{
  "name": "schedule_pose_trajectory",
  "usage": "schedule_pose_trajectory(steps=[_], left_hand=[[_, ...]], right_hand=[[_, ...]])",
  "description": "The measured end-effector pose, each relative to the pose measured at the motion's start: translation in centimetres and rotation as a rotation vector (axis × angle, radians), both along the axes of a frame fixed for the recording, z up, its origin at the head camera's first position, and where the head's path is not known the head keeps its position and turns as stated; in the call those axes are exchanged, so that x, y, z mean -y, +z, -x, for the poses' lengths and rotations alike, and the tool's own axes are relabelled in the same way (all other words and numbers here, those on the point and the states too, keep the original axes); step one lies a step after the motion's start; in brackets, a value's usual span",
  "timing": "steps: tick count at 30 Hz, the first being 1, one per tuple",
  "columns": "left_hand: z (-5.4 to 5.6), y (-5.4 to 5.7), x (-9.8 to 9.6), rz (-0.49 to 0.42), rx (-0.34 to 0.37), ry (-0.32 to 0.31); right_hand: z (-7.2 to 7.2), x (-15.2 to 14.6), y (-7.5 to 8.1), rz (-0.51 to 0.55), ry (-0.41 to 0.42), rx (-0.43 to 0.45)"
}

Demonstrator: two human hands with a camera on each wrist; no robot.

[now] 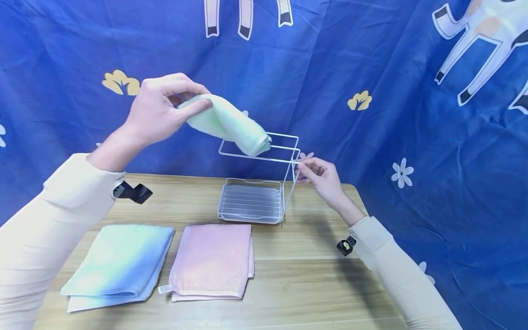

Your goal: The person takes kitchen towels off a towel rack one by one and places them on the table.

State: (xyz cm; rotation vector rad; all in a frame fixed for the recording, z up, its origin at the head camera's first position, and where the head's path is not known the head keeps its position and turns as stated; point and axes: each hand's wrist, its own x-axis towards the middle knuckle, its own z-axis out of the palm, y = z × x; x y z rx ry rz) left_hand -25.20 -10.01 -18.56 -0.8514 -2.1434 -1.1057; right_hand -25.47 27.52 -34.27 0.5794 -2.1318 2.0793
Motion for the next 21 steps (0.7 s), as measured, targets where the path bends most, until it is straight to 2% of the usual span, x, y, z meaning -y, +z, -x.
schedule_pose_trajectory(steps=[6, 12, 21], left_hand=[[-1.8, 0.1, 0.2, 0.004, -0.009, -0.026], [-2.7, -0.2, -0.2, 0.023, -0.063, -0.083], [-4.2, -0.5, 0.3, 0.036, -0.092, -0.065]], right_hand=[[0.0, 0.1, -0.1, 0.000, 0.001, 0.003], [-0.1, 0.0, 0.0, -0.017, -0.013, 0.008], [-0.2, 0.1, 0.1, -0.012, -0.012, 0.009]])
